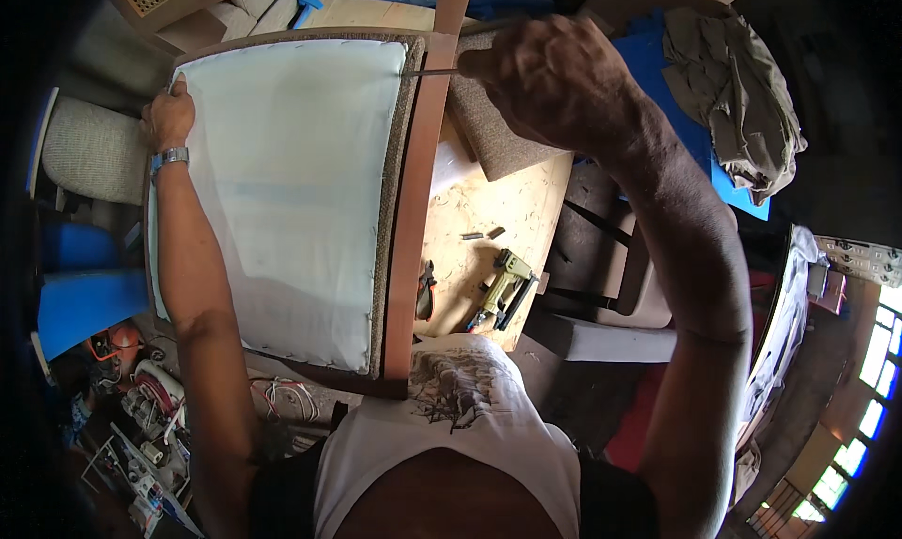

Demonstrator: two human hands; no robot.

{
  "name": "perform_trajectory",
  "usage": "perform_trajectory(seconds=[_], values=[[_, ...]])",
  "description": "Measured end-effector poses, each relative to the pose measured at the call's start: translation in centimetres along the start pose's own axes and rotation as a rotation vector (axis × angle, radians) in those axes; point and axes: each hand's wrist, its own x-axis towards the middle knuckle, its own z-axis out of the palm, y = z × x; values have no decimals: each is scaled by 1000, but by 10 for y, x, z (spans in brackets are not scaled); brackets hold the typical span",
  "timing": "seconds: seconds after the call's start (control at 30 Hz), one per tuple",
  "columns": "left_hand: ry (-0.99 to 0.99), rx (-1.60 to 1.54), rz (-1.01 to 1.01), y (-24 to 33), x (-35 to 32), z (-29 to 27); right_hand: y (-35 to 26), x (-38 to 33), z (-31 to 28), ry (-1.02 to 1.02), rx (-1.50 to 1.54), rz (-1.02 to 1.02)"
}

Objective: Assembling and reupholstering a chair by attaching a cushioned seat to a wooden frame using a hammer and screwdriver.

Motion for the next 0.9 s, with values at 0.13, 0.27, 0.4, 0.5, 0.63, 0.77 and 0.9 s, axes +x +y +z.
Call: perform_trajectory(seconds=[0.13, 0.27, 0.4, 0.5, 0.63, 0.77, 0.9], values=[[40, 6, 127, -7, 5, -2, 0, 3, 2, -226, 260, 228], [-19, 47, 80, 7, 0, -6, -30, -57, 39, -191, 959, 704], [-50, -11, -2, -2, -4, -2, -29, -43, 22, -163, 864, 701], [-50, -28, 2, -8, 1, 4, -10, -33, 11, -210, 631, 486], [-95, 6, 10, -2, 6, -4, -13, -50, 29, -190, 741, 449], [-2, -9, -71, 5, -10, -12, -66, -71, 67, 47, 1741, 966], [-2, -102, -77, 10, -24, -28, -65, -76, 59, -216, 1629, 1150]])
